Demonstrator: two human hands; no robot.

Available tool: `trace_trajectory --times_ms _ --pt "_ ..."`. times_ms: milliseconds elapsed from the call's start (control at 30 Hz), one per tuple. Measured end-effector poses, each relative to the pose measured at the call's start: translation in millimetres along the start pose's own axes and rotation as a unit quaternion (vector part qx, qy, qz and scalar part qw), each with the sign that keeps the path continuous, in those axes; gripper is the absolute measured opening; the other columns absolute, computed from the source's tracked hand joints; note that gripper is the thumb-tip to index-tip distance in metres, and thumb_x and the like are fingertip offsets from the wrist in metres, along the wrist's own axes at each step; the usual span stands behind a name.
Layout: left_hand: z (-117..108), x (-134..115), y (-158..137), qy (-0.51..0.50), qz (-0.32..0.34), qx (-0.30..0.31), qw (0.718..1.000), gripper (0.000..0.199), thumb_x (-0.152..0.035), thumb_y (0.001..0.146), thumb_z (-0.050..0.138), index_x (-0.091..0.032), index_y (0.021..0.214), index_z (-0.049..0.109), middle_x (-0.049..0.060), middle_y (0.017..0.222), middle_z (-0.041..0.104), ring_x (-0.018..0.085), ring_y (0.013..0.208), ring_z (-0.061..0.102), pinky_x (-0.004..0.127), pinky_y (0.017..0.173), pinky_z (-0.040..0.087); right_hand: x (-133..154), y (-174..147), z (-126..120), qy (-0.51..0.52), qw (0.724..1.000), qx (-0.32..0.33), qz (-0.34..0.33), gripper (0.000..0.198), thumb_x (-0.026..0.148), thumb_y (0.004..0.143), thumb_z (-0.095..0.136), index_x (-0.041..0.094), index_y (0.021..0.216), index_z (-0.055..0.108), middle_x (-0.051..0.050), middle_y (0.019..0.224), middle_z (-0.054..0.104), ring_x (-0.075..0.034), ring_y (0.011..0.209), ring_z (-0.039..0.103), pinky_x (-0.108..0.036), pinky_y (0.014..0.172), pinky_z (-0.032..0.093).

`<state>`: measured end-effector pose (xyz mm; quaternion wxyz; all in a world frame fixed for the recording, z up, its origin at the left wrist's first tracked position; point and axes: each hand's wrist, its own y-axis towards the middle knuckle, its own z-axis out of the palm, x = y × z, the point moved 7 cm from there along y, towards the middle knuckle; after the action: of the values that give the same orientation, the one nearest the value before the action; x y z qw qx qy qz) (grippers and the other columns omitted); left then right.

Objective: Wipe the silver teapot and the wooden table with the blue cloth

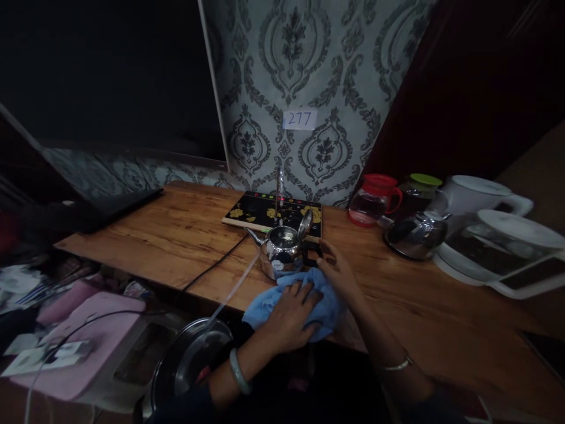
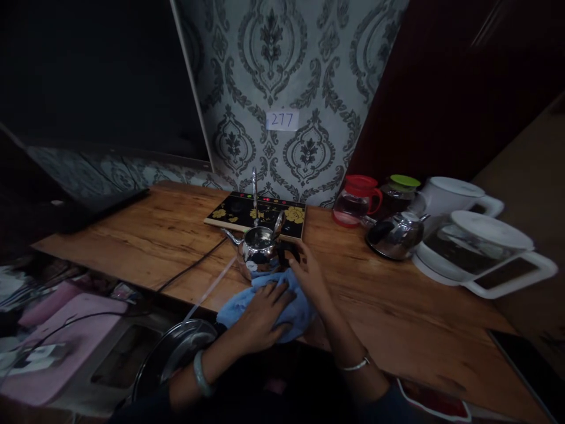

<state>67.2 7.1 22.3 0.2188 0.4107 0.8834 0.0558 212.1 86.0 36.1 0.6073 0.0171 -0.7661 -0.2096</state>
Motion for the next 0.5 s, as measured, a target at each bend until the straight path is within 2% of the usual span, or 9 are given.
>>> trace_trajectory --times_ms 167,233,300,400,500 --pt "-17.3 0.1 -20.2 -0.014 0.024 -0.039 0.999 0.069 -0.036 0.083 0.068 -0.021 0.146 0.044 0.017 0.157 0.041 0.035 0.142 0.039 0.057 0.110 0.040 -11.5 0.7 15.1 0.024 0.999 -0.020 0.012 0.048 0.047 0.083 0.061 0.024 0.126 0.064 -0.010 0.130 0.068 -0.026 0.119 0.063 -0.049 0.105 0.049" --pt "-30.8 3.6 -27.8 -0.018 0.031 -0.087 0.996 0.055 -0.032 0.087 0.064 -0.021 0.140 0.051 0.015 0.150 0.049 0.032 0.137 0.045 0.053 0.108 0.043 -15.4 -2.3 16.4 0.027 0.999 -0.035 0.008 0.047 0.047 0.086 0.058 0.025 0.127 0.063 -0.009 0.133 0.066 -0.026 0.124 0.060 -0.050 0.107 0.047" --pt "-48.0 13.1 -33.1 -0.034 0.021 -0.156 0.987 0.039 -0.026 0.091 0.057 -0.021 0.129 0.059 0.014 0.135 0.061 0.028 0.126 0.055 0.049 0.103 0.048 -14.8 -4.8 17.2 0.026 0.999 -0.047 0.002 0.047 0.046 0.088 0.055 0.025 0.129 0.061 -0.010 0.136 0.064 -0.026 0.127 0.059 -0.051 0.109 0.046" --pt "-72.1 39.9 -37.8 -0.092 -0.033 -0.264 0.960 0.024 -0.022 0.092 0.052 -0.020 0.112 0.065 0.010 0.112 0.069 0.023 0.107 0.064 0.042 0.094 0.052 -3.4 -5.7 17.6 0.023 0.997 -0.067 -0.013 0.051 0.045 0.089 0.054 0.023 0.136 0.057 -0.011 0.141 0.060 -0.025 0.130 0.056 -0.049 0.112 0.044" --pt "-83.3 75.5 -41.3 -0.179 -0.128 -0.335 0.916 0.018 -0.028 0.093 0.053 -0.020 0.102 0.067 0.007 0.101 0.070 0.021 0.099 0.066 0.038 0.087 0.054 12.0 -2.7 20.4 0.022 0.997 -0.072 -0.036 0.057 0.046 0.091 0.053 0.022 0.142 0.051 -0.012 0.145 0.057 -0.025 0.134 0.053 -0.048 0.114 0.041"
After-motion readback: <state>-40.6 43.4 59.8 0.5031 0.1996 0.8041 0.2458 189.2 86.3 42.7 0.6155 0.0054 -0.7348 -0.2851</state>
